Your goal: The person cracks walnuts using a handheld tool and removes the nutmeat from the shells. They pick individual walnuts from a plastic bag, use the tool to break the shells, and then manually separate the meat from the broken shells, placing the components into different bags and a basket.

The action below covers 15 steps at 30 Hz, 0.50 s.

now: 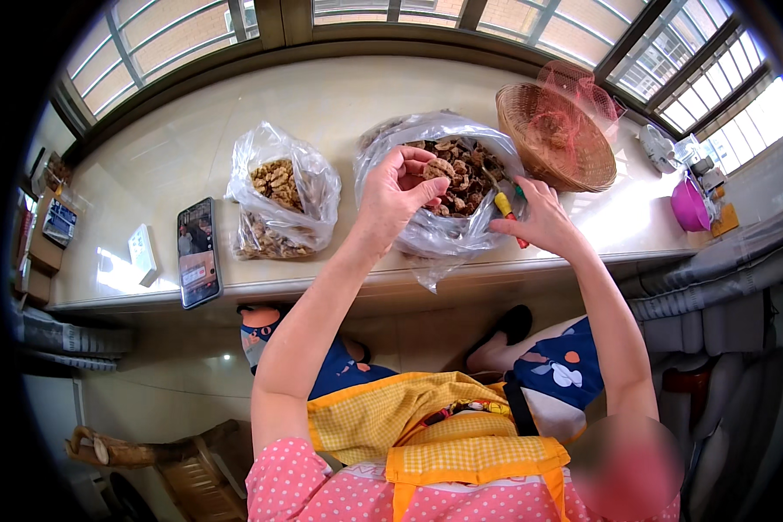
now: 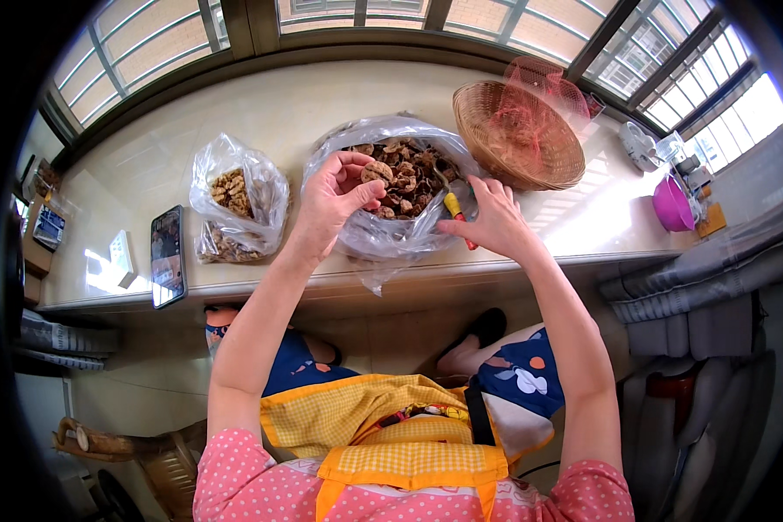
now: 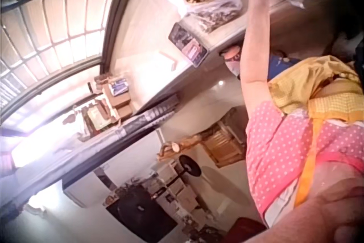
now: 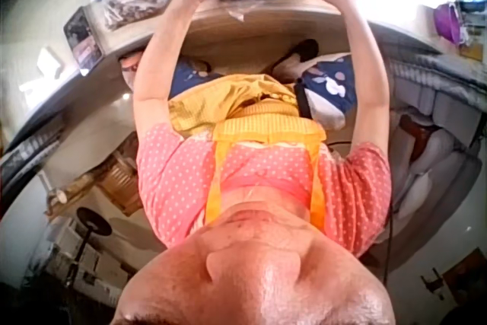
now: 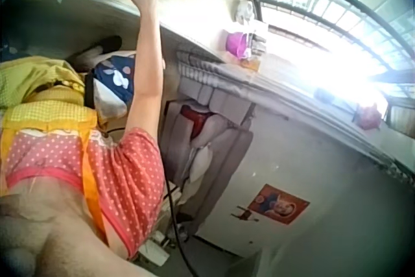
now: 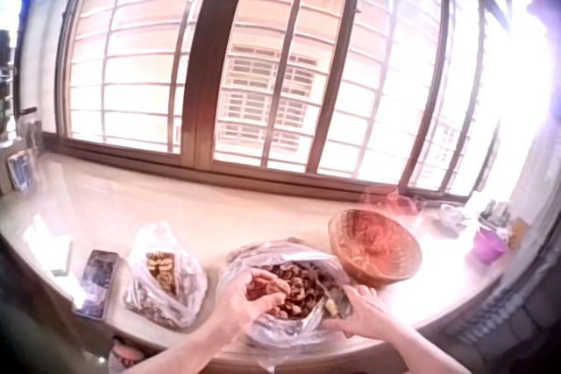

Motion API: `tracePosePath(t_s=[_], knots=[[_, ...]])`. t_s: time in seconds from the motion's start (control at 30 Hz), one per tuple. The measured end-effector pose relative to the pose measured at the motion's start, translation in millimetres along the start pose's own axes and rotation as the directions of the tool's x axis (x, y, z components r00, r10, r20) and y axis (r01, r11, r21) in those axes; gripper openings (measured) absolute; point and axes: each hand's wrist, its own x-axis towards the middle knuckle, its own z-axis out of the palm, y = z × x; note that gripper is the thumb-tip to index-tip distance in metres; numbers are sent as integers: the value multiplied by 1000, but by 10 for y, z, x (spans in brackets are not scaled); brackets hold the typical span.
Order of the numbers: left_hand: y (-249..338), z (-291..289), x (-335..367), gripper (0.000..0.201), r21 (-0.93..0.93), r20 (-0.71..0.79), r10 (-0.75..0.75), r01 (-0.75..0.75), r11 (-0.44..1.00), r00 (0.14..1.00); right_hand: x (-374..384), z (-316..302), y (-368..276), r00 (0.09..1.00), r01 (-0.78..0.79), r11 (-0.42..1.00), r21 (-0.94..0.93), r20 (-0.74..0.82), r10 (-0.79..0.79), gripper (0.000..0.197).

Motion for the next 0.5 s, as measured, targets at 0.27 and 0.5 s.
tracePosePath(t_s=[0.27, 0.5], knots=[[58, -27, 225, 35, 53, -72, 40, -37, 998, 997, 175, -106, 132, 991, 3, 1000, 25, 132, -6, 89], [-73, -125, 272, 34, -76, -75, -52, 46, 996, 996, 62, -632, -166, 969, -71, 985, 159, 245, 31, 77]])
